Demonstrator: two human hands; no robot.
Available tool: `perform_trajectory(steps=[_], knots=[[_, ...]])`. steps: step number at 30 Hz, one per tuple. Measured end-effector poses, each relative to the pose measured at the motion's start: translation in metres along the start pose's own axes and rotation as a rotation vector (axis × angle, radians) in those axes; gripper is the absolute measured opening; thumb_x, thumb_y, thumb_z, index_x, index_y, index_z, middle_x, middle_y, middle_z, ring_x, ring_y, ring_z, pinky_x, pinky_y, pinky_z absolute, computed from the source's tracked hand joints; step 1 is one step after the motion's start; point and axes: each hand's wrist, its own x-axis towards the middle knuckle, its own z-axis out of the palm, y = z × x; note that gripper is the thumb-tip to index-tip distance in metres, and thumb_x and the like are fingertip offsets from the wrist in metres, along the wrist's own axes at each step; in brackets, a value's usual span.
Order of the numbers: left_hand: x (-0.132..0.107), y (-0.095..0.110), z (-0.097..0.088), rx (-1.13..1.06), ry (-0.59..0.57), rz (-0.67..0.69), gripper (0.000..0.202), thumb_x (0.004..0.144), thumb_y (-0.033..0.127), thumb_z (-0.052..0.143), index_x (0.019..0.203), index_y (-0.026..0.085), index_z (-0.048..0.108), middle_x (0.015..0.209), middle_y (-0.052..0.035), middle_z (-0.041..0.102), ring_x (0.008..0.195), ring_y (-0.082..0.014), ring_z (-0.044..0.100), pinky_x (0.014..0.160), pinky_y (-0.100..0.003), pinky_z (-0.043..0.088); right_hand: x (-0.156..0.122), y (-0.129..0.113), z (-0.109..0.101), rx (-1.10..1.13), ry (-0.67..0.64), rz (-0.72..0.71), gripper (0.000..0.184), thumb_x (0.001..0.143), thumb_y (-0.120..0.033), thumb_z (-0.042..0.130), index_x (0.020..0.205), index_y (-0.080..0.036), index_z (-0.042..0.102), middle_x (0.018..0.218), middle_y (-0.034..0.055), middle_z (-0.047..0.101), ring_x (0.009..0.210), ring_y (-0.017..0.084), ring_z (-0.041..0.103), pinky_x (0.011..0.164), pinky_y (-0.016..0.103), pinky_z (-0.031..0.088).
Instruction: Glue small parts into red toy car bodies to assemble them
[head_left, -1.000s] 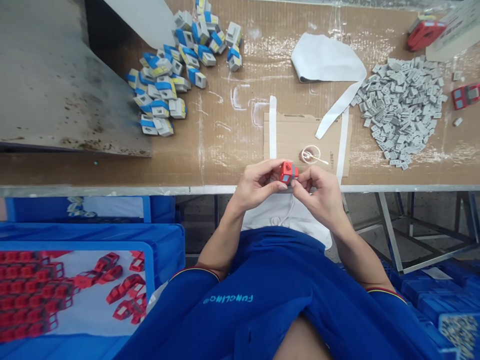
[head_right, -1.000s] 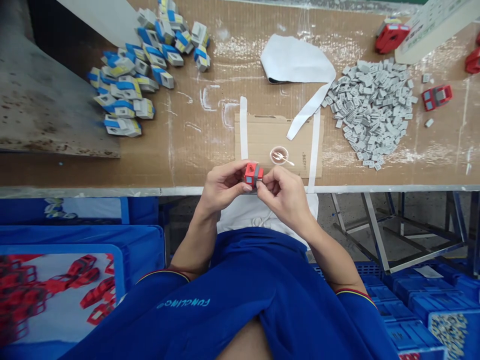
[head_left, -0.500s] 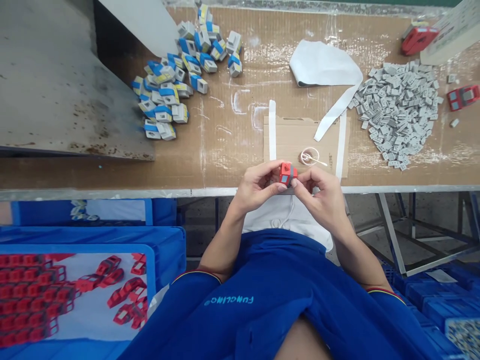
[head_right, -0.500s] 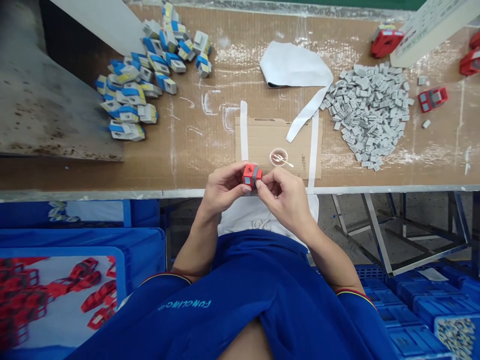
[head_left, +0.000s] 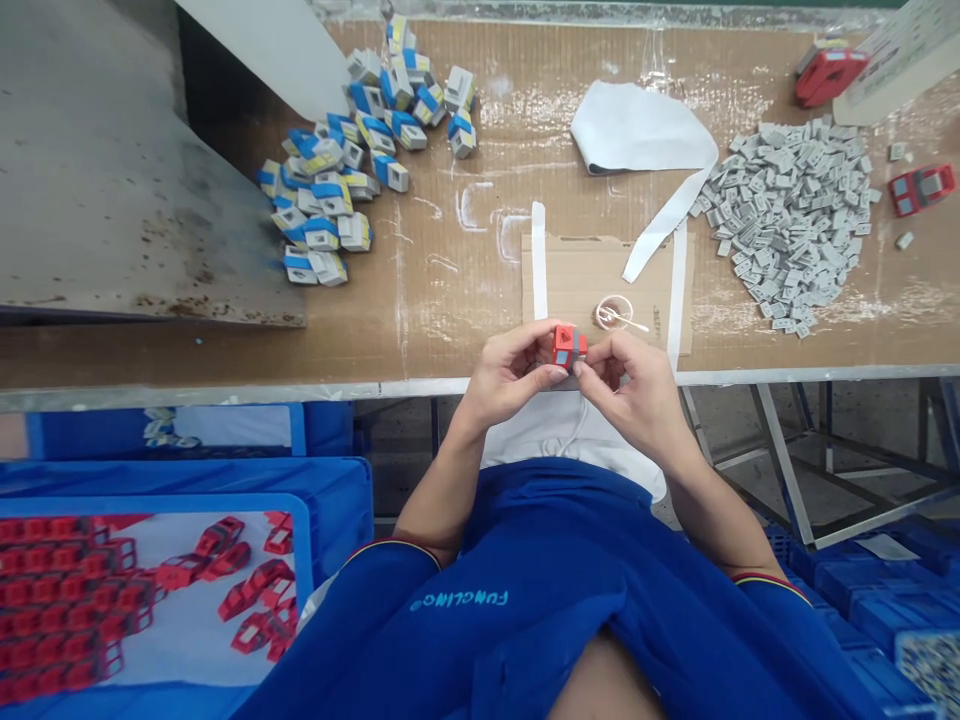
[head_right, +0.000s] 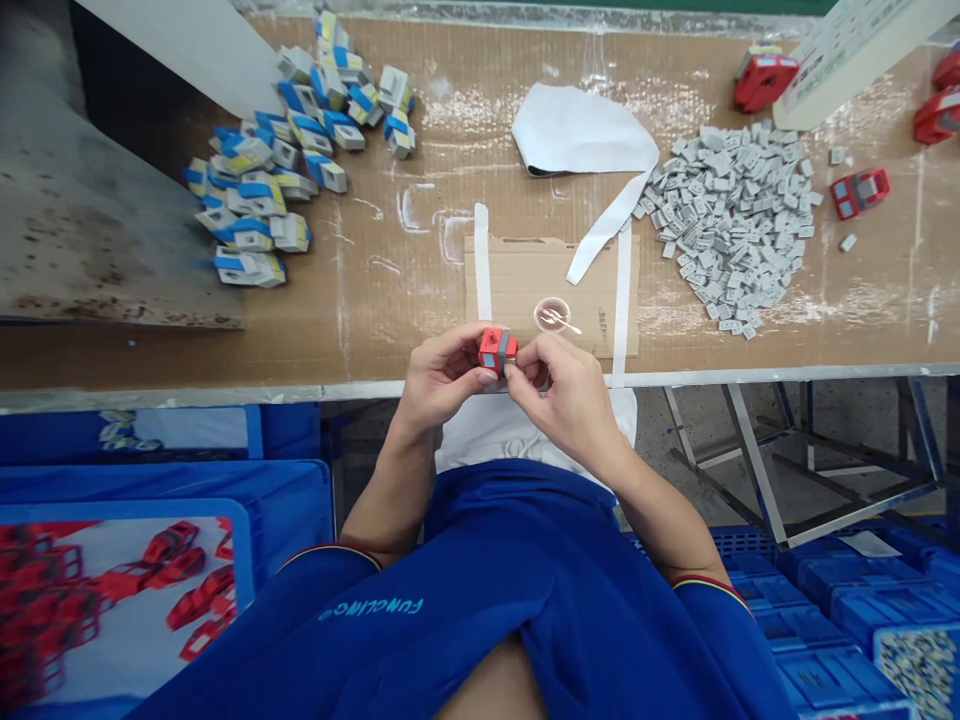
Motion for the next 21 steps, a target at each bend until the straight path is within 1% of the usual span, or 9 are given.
perform_trajectory(steps=[4, 9, 14, 18, 21], knots=[[-0.0005, -0.0004, 0.0003, 0.014, 0.004, 0.011, 0.049, 0.088, 0.039, 0.091, 0.131, 0.018, 0.079, 0.099, -0.0073, 0.078, 0.085, -0.0149, 0.071, 0.075, -0.022, 0.06, -0.0005, 0.001, -0.0002, 0.022, -0.028, 0.033, 0.016, 0.09, -0.022, 0.068, 0.078, -0.024, 0.058, 0.065, -0.0054, 0.058, 0.055, 0.011, 0.048, 0.056, 0.027, 0.04], [-0.0004, -0.0006, 0.0001, -0.006, 0.013, 0.032, 0.048, 0.09, 0.042, 0.088, 0.131, 0.019, 0.078, 0.091, -0.0037, 0.073, 0.078, -0.0123, 0.066, 0.069, -0.02, 0.057, -0.0001, 0.0003, 0.0046, 0.035, -0.01, 0.062, 0.016, 0.09, -0.025, 0.067, 0.079, -0.025, 0.055, 0.066, -0.005, 0.058, 0.053, 0.01, 0.046, 0.053, 0.026, 0.038], [-0.0004, -0.0008, -0.0011, 0.007, 0.006, 0.023, 0.05, 0.089, 0.043, 0.088, 0.131, 0.018, 0.077, 0.09, -0.0037, 0.073, 0.077, -0.0127, 0.065, 0.069, -0.021, 0.056, 0.0022, -0.0015, 0.0056, 0.066, -0.028, 0.079, 0.017, 0.089, -0.025, 0.066, 0.077, -0.025, 0.053, 0.065, -0.0067, 0.054, 0.053, 0.01, 0.046, 0.053, 0.027, 0.039], [-0.0007, 0.0002, -0.0004, -0.009, 0.03, -0.003, 0.051, 0.088, 0.047, 0.089, 0.129, 0.019, 0.078, 0.091, -0.0035, 0.073, 0.079, -0.0142, 0.067, 0.071, -0.023, 0.057, 0.0051, -0.0034, 0.0019, 0.084, -0.058, 0.084, 0.016, 0.088, -0.024, 0.067, 0.077, -0.025, 0.055, 0.066, -0.0056, 0.056, 0.055, 0.011, 0.049, 0.054, 0.027, 0.039], [-0.0004, 0.0009, 0.0, -0.02, 0.04, -0.003, 0.051, 0.086, 0.047, 0.091, 0.128, 0.02, 0.079, 0.089, -0.0023, 0.071, 0.078, -0.0137, 0.066, 0.07, -0.023, 0.057, 0.0054, -0.0057, -0.0005, 0.08, -0.059, 0.07, 0.016, 0.089, -0.024, 0.067, 0.077, -0.025, 0.056, 0.067, -0.0049, 0.057, 0.056, 0.011, 0.049, 0.054, 0.028, 0.039]])
